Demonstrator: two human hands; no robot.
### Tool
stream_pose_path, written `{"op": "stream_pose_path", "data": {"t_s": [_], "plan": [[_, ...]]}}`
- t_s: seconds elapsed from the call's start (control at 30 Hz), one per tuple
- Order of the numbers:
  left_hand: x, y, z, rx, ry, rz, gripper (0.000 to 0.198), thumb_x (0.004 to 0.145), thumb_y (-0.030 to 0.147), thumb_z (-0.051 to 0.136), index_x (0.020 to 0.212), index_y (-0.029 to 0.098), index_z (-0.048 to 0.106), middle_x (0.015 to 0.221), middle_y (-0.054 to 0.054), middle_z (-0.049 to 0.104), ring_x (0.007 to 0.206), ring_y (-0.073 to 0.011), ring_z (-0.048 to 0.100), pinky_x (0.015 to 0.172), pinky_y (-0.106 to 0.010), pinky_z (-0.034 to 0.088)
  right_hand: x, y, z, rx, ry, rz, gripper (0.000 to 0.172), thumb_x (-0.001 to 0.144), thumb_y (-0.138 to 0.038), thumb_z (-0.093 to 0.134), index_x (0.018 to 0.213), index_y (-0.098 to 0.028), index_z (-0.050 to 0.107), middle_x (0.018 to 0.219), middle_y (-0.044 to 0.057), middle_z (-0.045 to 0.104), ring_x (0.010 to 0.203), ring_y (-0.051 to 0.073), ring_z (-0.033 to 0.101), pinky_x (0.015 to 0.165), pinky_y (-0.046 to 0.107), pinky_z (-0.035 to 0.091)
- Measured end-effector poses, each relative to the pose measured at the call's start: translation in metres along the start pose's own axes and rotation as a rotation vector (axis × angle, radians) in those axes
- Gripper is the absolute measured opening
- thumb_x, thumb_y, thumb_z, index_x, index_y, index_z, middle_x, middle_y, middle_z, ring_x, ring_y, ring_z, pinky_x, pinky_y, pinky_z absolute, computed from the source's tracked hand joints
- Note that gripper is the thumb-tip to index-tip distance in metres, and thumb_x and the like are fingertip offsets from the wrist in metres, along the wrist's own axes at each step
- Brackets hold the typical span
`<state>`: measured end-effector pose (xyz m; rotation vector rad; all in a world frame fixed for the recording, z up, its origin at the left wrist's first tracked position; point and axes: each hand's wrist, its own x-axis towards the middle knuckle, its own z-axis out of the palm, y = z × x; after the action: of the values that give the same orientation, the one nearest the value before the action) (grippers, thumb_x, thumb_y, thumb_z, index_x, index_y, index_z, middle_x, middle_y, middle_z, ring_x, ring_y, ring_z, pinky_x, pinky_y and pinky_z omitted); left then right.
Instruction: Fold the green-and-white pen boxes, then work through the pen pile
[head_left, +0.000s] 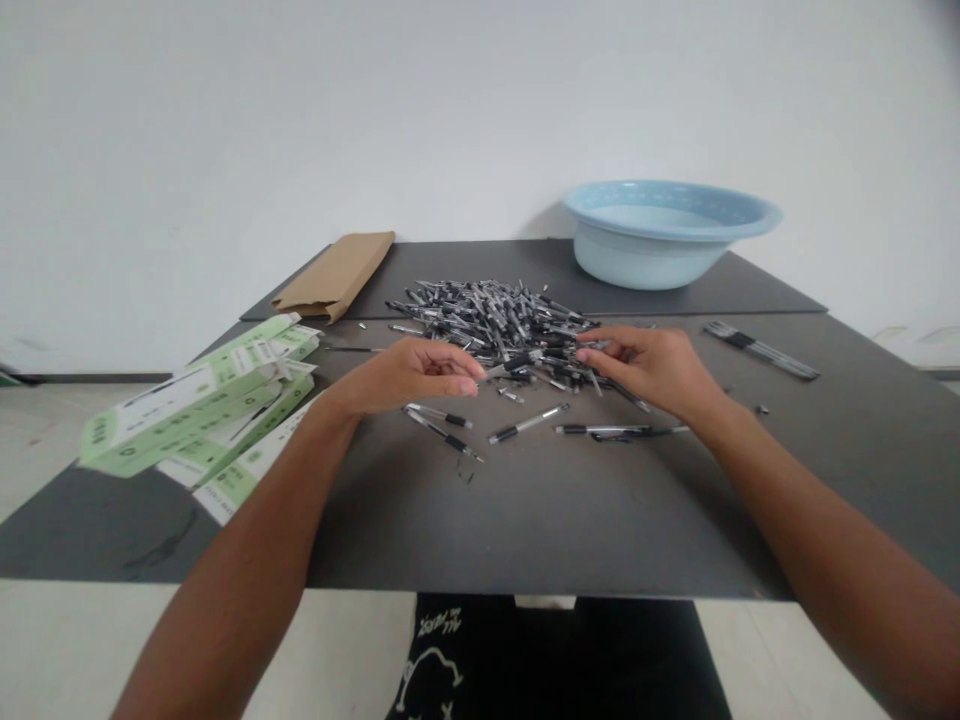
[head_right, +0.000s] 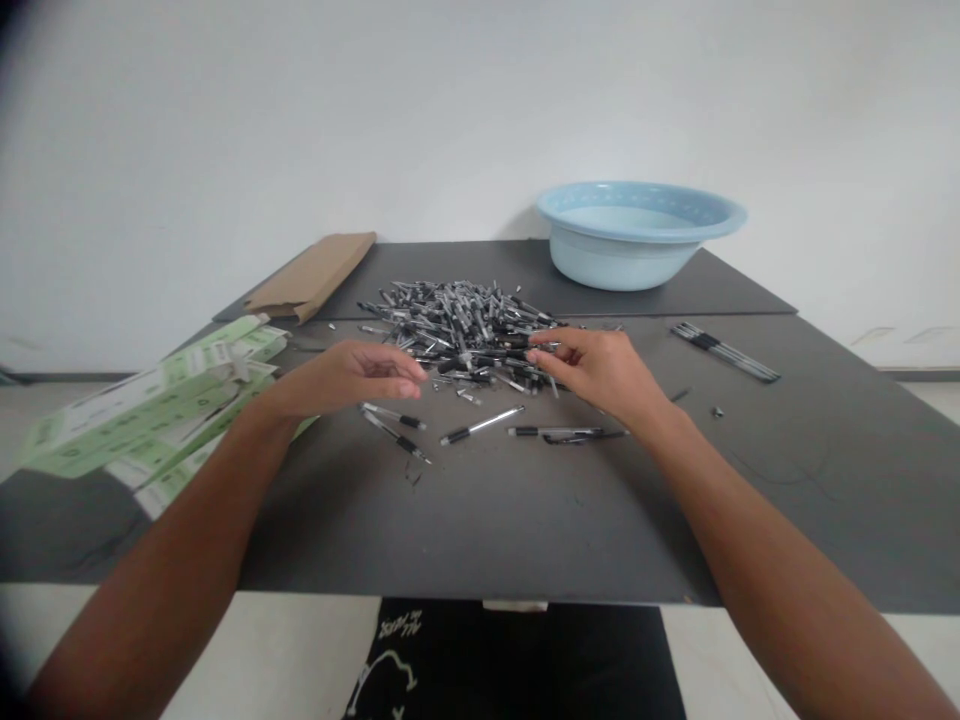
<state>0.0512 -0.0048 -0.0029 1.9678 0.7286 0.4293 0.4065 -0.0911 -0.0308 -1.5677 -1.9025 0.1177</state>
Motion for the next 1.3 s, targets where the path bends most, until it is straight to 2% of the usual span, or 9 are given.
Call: {"op": "stream_pose_path", "data": {"t_s": [0.17, 0.33, 0.43, 0.57, 0.73, 0.83, 0.93, 1.13, 1.3], "plan": [[0.001, 0.006, 0.003, 0.025, -0.03, 0.039, 0.033, 0.088, 0.052, 0.081, 0.1, 0.021, 0.082, 0.1, -0.008, 0.085, 0.094, -0.0216, 0.08, 0.082, -0.029, 0.062, 0.0, -0.002, -0.003, 0.052, -0.202, -0.117, 0.026, 0.093, -0.052, 0.079, 0.101, -0.028, 0.087, 0.093, 0.002, 0.084, 0.074, 0.018, 0.071, 0.07, 0.029, 0.053], [0.006, 0.003, 0.008, -0.018, 0.166, 0.084, 0.035, 0.094, 0.052, 0.077, 0.105, 0.019, 0.073, 0.105, -0.01, 0.084, 0.074, -0.0137, 0.072, 0.061, -0.021, 0.055, 0.001, 0.001, 0.0, 0.061, -0.347, -0.254, 0.022, 0.096, -0.045, 0.077, 0.103, -0.028, 0.087, 0.098, 0.004, 0.083, 0.082, 0.019, 0.074, 0.076, 0.031, 0.054], [0.012, -0.005, 0.007, -0.088, 0.343, 0.147, 0.038, 0.096, 0.053, 0.075, 0.108, 0.018, 0.067, 0.108, -0.012, 0.083, 0.069, -0.0124, 0.07, 0.058, -0.022, 0.056, 0.0, 0.001, 0.008, 0.055, -0.352, -0.283, 0.025, 0.099, -0.043, 0.074, 0.112, -0.026, 0.087, 0.104, 0.007, 0.081, 0.083, 0.02, 0.074, 0.077, 0.032, 0.055], [0.019, -0.017, 0.0, -0.12, 0.569, 0.257, 0.037, 0.097, 0.052, 0.074, 0.108, 0.019, 0.063, 0.107, -0.01, 0.082, 0.074, -0.0128, 0.074, 0.07, -0.026, 0.063, -0.004, -0.005, 0.023, 0.03, -0.313, -0.284, 0.032, 0.103, -0.042, 0.069, 0.124, -0.024, 0.084, 0.109, 0.01, 0.077, 0.086, 0.021, 0.073, 0.081, 0.034, 0.056], [0.02, -0.025, -0.009, -0.002, 0.816, 0.328, 0.026, 0.105, 0.048, 0.062, 0.115, 0.024, 0.058, 0.109, -0.007, 0.081, 0.075, -0.0121, 0.073, 0.072, -0.026, 0.063, -0.001, -0.019, 0.032, -0.025, -0.142, -0.275, 0.03, 0.103, -0.041, 0.069, 0.122, -0.024, 0.084, 0.109, 0.01, 0.078, 0.094, 0.024, 0.074, 0.085, 0.038, 0.057], [0.015, -0.027, -0.015, 0.147, 0.966, 0.369, 0.02, 0.109, 0.041, 0.054, 0.12, 0.024, 0.058, 0.112, -0.007, 0.08, 0.079, -0.013, 0.074, 0.074, -0.027, 0.062, 0.021, -0.038, 0.033, -0.076, -0.155, -0.339, 0.029, 0.104, -0.04, 0.068, 0.121, -0.024, 0.085, 0.113, 0.01, 0.08, 0.102, 0.026, 0.075, 0.09, 0.039, 0.057], [0.009, -0.026, -0.021, 0.241, 1.092, 0.39, 0.02, 0.112, 0.036, 0.049, 0.124, 0.025, 0.06, 0.114, -0.006, 0.079, 0.083, -0.0138, 0.075, 0.077, -0.028, 0.06, 0.059, -0.07, 0.045, -0.174, -0.322, -0.434, 0.03, 0.104, -0.039, 0.067, 0.125, -0.024, 0.084, 0.117, 0.01, 0.081, 0.1, 0.026, 0.076, 0.086, 0.036, 0.056], [-0.002, -0.025, -0.034, 0.321, 1.269, 0.389, 0.018, 0.114, 0.031, 0.045, 0.124, 0.024, 0.059, 0.116, -0.006, 0.08, 0.083, -0.0148, 0.073, 0.083, -0.03, 0.058, 0.133, -0.136, 0.11, -0.261, -0.518, -0.601, 0.021, 0.095, -0.026, 0.077, 0.114, -0.029, 0.087, 0.113, 0.006, 0.082, 0.107, 0.026, 0.074, 0.091, 0.032, 0.052], [-0.002, -0.031, -0.039, 0.332, 1.302, 0.374, 0.019, 0.115, 0.03, 0.044, 0.124, 0.023, 0.059, 0.115, -0.006, 0.079, 0.083, -0.0157, 0.074, 0.085, -0.031, 0.059, 0.15, -0.156, 0.145, -0.29, -0.555, -0.615, 0.02, 0.096, -0.029, 0.076, 0.112, -0.026, 0.088, 0.115, 0.01, 0.078, 0.105, 0.027, 0.073, 0.08, 0.031, 0.05]]}}
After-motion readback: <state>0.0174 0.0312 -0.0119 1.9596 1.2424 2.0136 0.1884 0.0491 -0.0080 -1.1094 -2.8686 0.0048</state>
